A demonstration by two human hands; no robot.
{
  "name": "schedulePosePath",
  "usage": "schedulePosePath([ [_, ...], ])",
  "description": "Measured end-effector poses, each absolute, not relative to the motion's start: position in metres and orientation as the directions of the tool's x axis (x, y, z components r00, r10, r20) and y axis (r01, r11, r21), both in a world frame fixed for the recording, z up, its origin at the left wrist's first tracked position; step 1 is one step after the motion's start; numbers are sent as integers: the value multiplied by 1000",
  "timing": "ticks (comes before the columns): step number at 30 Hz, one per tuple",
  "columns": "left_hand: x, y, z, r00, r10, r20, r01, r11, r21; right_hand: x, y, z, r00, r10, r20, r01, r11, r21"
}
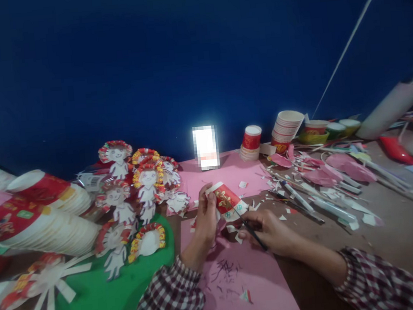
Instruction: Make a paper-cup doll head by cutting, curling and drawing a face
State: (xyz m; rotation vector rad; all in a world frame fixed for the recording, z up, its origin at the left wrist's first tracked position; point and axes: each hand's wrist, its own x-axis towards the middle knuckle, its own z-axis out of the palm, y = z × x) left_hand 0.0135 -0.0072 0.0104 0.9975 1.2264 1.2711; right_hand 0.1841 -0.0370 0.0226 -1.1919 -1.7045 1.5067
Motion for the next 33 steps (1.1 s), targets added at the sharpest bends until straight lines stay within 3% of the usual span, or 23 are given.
schedulePosePath([
  [12,16,-7,17,-115,984,-139,-162,119,979,181,-37,28,-443,889,-119,224,-19,-974],
  [24,19,-6,8,-32,999,-38,-195,31,980,181,-35,20,-416,881,-227,39,-232,-972],
  [33,17,-1,3,-34,999,-14,-178,8,984,179,-34,24,-391,904,-174,64,-162,-985],
])
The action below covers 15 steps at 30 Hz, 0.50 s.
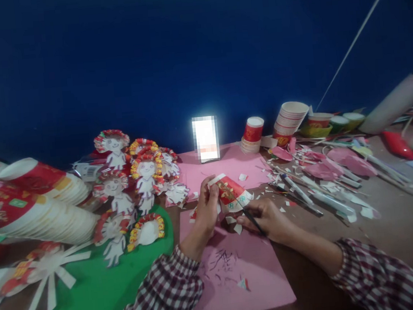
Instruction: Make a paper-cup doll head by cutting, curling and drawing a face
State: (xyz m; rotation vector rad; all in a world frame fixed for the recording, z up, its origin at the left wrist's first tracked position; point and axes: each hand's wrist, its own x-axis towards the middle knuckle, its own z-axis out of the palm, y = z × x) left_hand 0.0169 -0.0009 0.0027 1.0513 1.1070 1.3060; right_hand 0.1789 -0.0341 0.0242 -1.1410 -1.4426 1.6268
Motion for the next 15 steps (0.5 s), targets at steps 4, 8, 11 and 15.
schedulePosePath([
  [4,17,-1,2,-61,998,-5,-166,-5,986,178,-34,30,-382,913,-142,103,-111,-988],
  [8,18,-3,7,-60,998,-22,-143,13,990,178,-35,29,-358,927,-112,133,-68,-989],
  [11,18,-5,13,-49,996,-77,-175,67,982,178,-35,25,-370,920,-130,163,-74,-984],
  [15,13,-8,19,-60,994,-90,-256,72,964,182,-33,23,-424,880,-212,276,-97,-956],
])
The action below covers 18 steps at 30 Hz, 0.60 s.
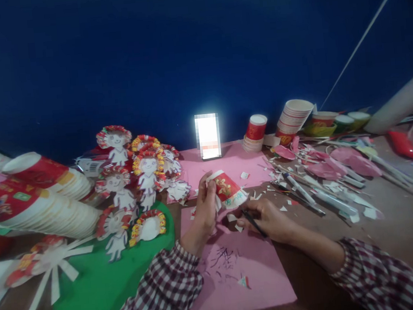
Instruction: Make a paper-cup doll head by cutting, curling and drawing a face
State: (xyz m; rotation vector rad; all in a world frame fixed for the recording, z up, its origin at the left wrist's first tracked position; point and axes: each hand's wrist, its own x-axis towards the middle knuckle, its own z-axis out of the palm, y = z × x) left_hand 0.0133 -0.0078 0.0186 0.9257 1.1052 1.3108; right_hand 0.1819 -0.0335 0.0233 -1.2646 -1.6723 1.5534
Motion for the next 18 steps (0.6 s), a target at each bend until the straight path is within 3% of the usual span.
schedulePosePath([
  [7,-2,-6,14,-178,963,203,-44,-214,976,196,-32,39,-498,810,-309,357,-134,-925],
  [14,-9,-12,22,-328,943,-48,-81,22,996,203,-29,56,-587,750,-304,522,64,-851],
  [18,-9,-19,27,-291,955,-53,-109,22,994,200,-30,48,-560,798,-221,534,144,-833],
])
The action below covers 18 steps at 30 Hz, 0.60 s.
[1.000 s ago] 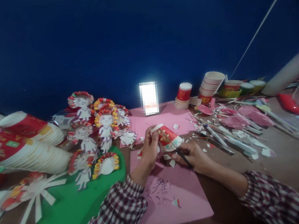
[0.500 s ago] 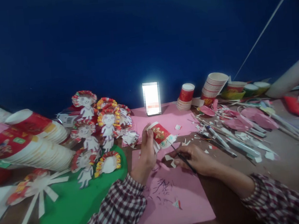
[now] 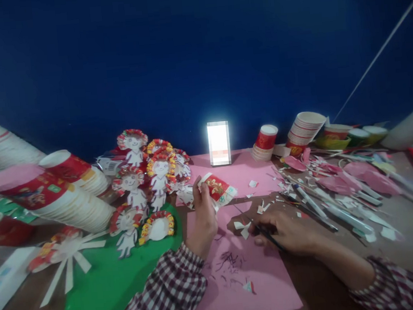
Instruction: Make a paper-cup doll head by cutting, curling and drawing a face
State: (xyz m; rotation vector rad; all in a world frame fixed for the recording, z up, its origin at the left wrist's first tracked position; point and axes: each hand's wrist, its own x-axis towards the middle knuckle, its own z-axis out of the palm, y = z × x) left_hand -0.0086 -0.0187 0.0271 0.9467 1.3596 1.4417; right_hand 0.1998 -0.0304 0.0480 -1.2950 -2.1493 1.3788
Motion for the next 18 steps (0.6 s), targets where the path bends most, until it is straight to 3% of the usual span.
schedulePosePath([
  [13,14,-10,22,-267,956,-126,-227,65,972,198,-32,29,-542,819,-190,442,86,-893],
  [18,16,-7,17,-304,949,-86,-182,31,983,196,-32,30,-535,821,-200,401,38,-915],
])
